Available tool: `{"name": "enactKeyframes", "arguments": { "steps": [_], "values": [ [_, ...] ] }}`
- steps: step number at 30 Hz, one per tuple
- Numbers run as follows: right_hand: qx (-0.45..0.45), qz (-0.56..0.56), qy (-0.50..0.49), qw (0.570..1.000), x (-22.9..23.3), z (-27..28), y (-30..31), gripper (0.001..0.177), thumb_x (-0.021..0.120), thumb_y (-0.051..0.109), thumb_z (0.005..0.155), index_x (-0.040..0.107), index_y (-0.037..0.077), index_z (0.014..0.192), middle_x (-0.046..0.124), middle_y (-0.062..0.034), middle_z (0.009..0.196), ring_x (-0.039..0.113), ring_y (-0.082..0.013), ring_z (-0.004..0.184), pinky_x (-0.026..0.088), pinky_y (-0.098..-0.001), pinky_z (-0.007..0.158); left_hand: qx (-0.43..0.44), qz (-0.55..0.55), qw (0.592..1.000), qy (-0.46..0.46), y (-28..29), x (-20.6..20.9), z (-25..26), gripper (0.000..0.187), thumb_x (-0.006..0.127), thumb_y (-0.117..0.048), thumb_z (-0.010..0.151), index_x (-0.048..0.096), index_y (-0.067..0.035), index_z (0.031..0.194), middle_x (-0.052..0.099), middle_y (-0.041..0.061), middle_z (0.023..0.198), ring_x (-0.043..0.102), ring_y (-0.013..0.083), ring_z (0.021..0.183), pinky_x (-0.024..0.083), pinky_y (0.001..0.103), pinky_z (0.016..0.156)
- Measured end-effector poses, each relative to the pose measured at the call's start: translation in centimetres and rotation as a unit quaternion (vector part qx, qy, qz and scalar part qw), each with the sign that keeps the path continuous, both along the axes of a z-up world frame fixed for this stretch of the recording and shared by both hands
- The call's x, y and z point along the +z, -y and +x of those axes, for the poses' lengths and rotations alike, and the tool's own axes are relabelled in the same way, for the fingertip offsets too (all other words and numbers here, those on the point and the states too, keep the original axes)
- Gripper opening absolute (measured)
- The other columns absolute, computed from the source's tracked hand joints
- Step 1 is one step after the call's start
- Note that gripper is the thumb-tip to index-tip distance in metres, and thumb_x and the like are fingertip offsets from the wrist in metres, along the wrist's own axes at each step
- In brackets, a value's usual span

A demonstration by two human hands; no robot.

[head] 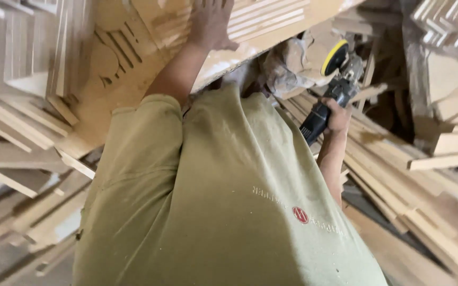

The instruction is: Sanding various wooden components using a handheld power sander on a workbench.

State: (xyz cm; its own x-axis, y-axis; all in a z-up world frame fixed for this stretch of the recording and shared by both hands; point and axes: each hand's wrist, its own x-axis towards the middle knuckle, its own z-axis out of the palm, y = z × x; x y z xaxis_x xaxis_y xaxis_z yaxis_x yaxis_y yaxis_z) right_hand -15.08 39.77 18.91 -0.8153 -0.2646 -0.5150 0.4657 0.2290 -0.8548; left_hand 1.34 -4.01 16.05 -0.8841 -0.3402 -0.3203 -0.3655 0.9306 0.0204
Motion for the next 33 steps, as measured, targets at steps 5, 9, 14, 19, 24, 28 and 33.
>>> {"name": "enactKeyframes", "arguments": {
  "steps": [5, 9, 14, 19, 24, 28, 33],
  "values": [
    [0.021, -0.002, 0.056, 0.998, -2.4, -3.7, -3.2, 0.02, 0.081, 0.007, 0.085, 0.069, -0.005, 0.095, 0.068, -0.0154, 0.075, 0.074, -0.0294, 0.064, 0.066, -0.0392, 0.059, 0.241, 0.165, 0.955, -0.048, -3.4, -0.4, 10.2, 0.133, 0.097, -0.071, 0.088, 0.023, -0.007, 0.177, 0.034, 0.025, 0.179, 0.034, 0.0491, 0.161, 0.032, 0.075, 0.124],
    [0.007, 0.082, 0.039, 0.996, -1.1, -5.9, -2.7, 0.029, 0.086, 0.008, 0.076, 0.074, -0.004, 0.1, 0.073, -0.0096, 0.082, 0.073, -0.0235, 0.066, 0.065, -0.0365, 0.061, 0.309, 0.073, 0.924, -0.212, -7.5, -9.0, 16.2, 0.144, 0.096, -0.078, 0.093, 0.002, -0.014, 0.181, 0.023, 0.02, 0.183, 0.026, 0.0472, 0.169, 0.039, 0.061, 0.136],
    [0.071, 0.007, 0.048, 0.996, -1.0, -7.5, -2.3, 0.018, 0.08, 0.006, 0.079, 0.076, -0.005, 0.092, 0.074, -0.0153, 0.08, 0.073, -0.0267, 0.065, 0.066, -0.0385, 0.063, 0.64, 0.161, 0.744, -0.104, -10.5, -8.7, 12.8, 0.158, 0.084, -0.106, 0.087, 0.0, -0.01, 0.181, 0.008, 0.029, 0.189, 0.013, 0.0501, 0.175, 0.03, 0.068, 0.132],
    [0.076, 0.057, 0.026, 0.995, -0.6, -8.5, -2.5, 0.036, 0.084, 0.008, 0.075, 0.068, -0.002, 0.107, 0.074, -0.014, 0.086, 0.074, -0.0262, 0.067, 0.068, -0.0419, 0.061, 0.661, 0.166, 0.697, -0.223, -10.0, -10.3, 6.7, 0.154, 0.091, -0.09, 0.084, 0.007, -0.002, 0.179, 0.03, 0.028, 0.183, 0.034, 0.0473, 0.168, 0.042, 0.06, 0.127],
    [0.115, 0.104, -0.025, 0.988, -2.3, -9.6, -4.7, 0.037, 0.085, 0.015, 0.075, 0.075, 0.003, 0.109, 0.079, -0.0069, 0.091, 0.076, -0.0211, 0.073, 0.07, -0.0363, 0.069, 0.617, 0.122, 0.744, -0.225, -8.4, -14.2, -0.2, 0.097, 0.08, -0.069, 0.094, 0.055, 0.007, 0.148, 0.072, 0.024, 0.137, 0.074, 0.0425, 0.124, 0.064, 0.049, 0.096],
    [0.106, 0.107, 0.003, 0.989, -1.3, -8.4, -5.0, 0.03, 0.086, 0.016, 0.08, 0.075, 0.006, 0.106, 0.076, -0.0059, 0.09, 0.075, -0.0206, 0.075, 0.067, -0.0344, 0.069, 0.588, 0.102, 0.749, -0.289, -8.1, -20.2, -2.6, 0.039, 0.07, -0.04, 0.086, 0.068, -0.003, 0.077, 0.068, 0.014, 0.071, 0.067, 0.0344, 0.068, 0.046, 0.051, 0.065],
    [0.027, 0.039, 0.052, 0.998, 0.2, -5.8, -4.1, 0.032, 0.082, 0.008, 0.08, 0.066, 0.001, 0.107, 0.071, -0.0115, 0.08, 0.074, -0.0256, 0.065, 0.067, -0.0398, 0.059, 0.374, 0.015, 0.925, -0.062, -9.2, -12.7, 2.0, 0.042, 0.061, 0.004, 0.102, 0.05, -0.021, 0.069, 0.041, -0.002, 0.064, 0.033, 0.0188, 0.053, 0.026, 0.043, 0.049]
  ]
}}
